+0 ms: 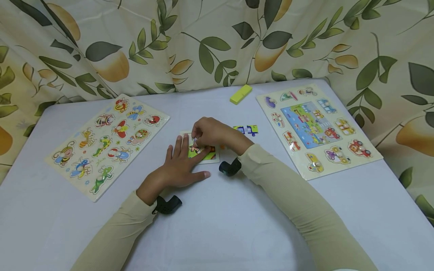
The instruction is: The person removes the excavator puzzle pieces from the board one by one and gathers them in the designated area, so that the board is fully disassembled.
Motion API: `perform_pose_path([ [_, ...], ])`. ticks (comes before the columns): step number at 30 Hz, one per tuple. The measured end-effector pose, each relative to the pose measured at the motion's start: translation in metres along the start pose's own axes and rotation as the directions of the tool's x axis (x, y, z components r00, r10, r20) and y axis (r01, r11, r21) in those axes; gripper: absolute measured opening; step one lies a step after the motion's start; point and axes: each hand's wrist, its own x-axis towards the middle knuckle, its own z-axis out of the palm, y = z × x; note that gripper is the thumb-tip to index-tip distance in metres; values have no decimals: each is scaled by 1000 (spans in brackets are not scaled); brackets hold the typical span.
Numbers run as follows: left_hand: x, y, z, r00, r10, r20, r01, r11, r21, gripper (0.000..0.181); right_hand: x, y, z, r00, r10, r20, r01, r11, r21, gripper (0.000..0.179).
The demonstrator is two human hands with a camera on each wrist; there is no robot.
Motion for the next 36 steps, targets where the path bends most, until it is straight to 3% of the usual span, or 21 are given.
perform_pose_path([
  [5,0,0,-1,1000,4,0,-4,1000,2,72,0,4,-2,1000,-29,-7,30,999,12,15],
  [21,1,1,0,999,-42,19,41,999,10,74,-8,13,-13,986,-109,-130,119,991,68,14],
  [30,3,1,2,998,-53,15,53,998,15,75,-15,25,-25,992,-84,-99,91,993,74,23],
  [36,3,0,2,998,-55,18,54,998,15,75,-22,33,-31,991,-81,-111,90,993,76,20],
])
